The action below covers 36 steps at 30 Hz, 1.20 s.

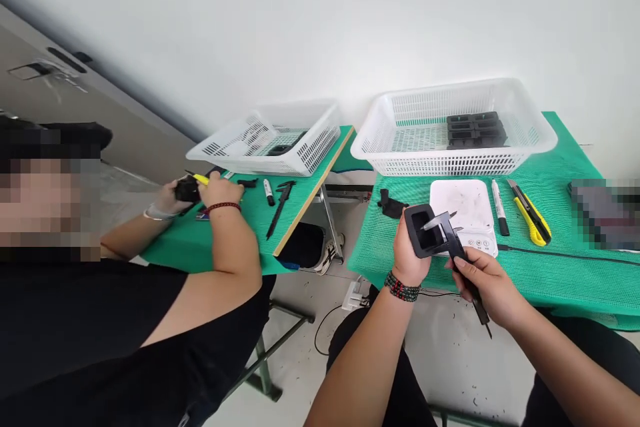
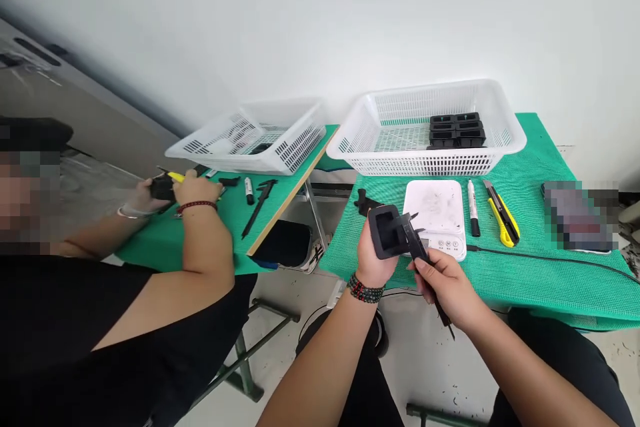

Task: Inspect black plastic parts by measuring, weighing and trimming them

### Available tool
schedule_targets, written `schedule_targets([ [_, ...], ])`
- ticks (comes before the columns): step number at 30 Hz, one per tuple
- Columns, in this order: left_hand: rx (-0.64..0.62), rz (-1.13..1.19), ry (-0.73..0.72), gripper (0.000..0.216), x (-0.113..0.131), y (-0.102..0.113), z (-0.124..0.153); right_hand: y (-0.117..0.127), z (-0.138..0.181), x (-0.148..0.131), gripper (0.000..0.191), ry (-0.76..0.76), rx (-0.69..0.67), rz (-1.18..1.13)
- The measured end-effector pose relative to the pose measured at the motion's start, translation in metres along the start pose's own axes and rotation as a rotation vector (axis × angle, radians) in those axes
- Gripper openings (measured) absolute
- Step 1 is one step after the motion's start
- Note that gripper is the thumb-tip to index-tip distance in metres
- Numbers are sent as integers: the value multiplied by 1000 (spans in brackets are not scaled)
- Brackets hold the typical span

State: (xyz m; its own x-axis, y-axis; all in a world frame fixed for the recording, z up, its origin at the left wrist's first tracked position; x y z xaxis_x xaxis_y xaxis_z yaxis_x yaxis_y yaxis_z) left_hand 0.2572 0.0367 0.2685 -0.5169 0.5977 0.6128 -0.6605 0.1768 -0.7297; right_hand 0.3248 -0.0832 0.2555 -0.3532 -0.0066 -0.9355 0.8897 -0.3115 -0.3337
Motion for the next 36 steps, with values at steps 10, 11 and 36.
schedule_targets([
  [10,-278,158,140,31,-4,-14,1,-60,21,56,46,-180,-323,-356],
  [11,-285,153,133,32,-5,-16,1,-65,22,61,47,-185,-338,-356],
  [36,-478,-52,184,36,-12,-45,18,-69,29,54,51,-239,-329,-618],
])
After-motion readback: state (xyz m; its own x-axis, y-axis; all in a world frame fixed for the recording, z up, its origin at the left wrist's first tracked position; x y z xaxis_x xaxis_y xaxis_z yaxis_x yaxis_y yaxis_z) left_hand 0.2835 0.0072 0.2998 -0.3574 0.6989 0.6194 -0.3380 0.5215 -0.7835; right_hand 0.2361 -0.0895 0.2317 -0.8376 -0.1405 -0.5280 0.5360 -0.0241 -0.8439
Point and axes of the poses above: each hand's wrist, its own z-axis away from the middle knuckle, its own y-axis out of the back of the hand, x = y × z, the point moved 7 cm from there along -z, towards the middle knuckle, and after that the axes turned 8 degrees about y, right-handed, at the moved point
